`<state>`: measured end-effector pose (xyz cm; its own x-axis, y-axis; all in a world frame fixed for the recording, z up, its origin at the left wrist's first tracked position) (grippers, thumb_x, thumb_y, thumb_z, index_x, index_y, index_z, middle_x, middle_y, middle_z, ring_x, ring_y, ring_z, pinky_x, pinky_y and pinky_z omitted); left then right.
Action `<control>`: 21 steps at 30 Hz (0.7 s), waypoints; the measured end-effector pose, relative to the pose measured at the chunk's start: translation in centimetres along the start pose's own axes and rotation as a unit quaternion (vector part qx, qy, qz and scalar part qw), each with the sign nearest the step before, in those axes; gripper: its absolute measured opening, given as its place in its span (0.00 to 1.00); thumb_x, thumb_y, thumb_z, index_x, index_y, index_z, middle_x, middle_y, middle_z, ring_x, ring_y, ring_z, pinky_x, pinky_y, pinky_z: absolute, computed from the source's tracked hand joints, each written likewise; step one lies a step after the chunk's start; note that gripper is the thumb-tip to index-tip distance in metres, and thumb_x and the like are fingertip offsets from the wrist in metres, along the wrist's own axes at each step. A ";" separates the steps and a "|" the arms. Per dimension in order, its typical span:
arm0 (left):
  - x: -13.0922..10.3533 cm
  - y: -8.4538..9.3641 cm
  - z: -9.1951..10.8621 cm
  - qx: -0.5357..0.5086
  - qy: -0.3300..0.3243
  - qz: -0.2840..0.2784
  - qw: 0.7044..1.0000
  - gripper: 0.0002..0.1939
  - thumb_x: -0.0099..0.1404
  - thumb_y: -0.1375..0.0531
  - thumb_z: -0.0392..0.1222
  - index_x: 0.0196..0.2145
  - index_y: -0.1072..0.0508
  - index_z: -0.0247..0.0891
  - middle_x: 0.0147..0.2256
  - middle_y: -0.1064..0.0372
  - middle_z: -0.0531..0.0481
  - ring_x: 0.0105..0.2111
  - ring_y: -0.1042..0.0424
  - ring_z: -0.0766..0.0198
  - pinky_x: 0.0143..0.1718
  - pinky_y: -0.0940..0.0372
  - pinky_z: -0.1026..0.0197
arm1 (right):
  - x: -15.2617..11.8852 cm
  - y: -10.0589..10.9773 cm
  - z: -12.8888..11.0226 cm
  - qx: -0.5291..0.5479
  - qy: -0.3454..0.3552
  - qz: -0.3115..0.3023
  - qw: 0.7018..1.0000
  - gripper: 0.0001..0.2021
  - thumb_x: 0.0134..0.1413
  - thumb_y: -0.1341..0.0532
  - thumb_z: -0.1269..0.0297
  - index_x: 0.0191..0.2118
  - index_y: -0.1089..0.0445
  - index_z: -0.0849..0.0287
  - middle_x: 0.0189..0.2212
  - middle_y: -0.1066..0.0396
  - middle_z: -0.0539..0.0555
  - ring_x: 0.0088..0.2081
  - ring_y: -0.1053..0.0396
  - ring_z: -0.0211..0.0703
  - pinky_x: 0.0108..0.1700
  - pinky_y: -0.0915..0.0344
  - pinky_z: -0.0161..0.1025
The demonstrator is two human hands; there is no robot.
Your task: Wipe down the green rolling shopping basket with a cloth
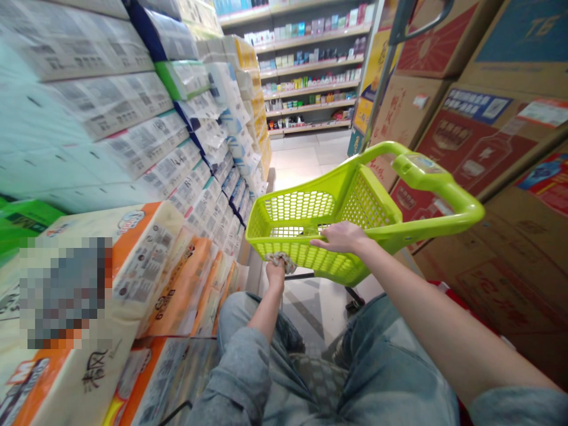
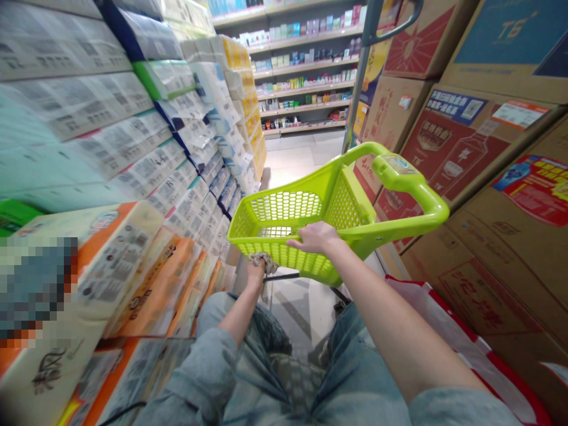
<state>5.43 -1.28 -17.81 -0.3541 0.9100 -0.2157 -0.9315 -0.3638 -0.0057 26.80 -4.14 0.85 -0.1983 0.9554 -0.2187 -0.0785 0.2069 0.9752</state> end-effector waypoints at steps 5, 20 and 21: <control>-0.3 0.8 1.8 0.023 -0.028 0.025 0.999 0.07 0.55 0.42 0.42 0.27 0.30 0.35 0.26 0.30 0.50 0.29 0.29 0.63 0.30 0.37 0.64 | 0.1 -0.3 0.1 -0.006 0.003 0.007 1.000 0.40 0.54 0.64 0.34 0.39 0.25 0.61 0.37 0.25 0.64 0.39 0.27 0.54 0.39 0.34 0.43; 0.4 -0.8 2.0 -0.090 0.078 0.040 0.992 0.04 0.58 0.40 0.39 0.31 0.30 0.37 0.29 0.28 0.50 0.30 0.27 0.66 0.31 0.33 0.65 | -0.1 -0.1 0.1 -0.004 -0.001 0.015 1.000 0.39 0.54 0.63 0.35 0.40 0.26 0.60 0.38 0.25 0.64 0.40 0.27 0.55 0.40 0.34 0.45; 0.3 -0.7 1.7 -0.095 0.087 0.040 0.991 0.04 0.58 0.41 0.39 0.32 0.30 0.37 0.29 0.28 0.50 0.30 0.27 0.65 0.31 0.33 0.65 | 0.0 -0.1 0.1 -0.004 0.000 0.016 1.000 0.39 0.54 0.63 0.35 0.40 0.26 0.60 0.38 0.25 0.64 0.40 0.27 0.55 0.40 0.34 0.45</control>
<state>5.81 -0.37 -16.19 -0.3917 0.8342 -0.3881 -0.8624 -0.4799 -0.1610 26.88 -4.19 0.76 -0.2019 0.9615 -0.1865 -0.0806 0.1735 0.9815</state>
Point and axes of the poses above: each hand's wrist, its own x-axis towards the middle knuckle, its own y-axis out of the back of the hand, z = x × y, the point moved 5 cm from there along x, towards the middle knuckle
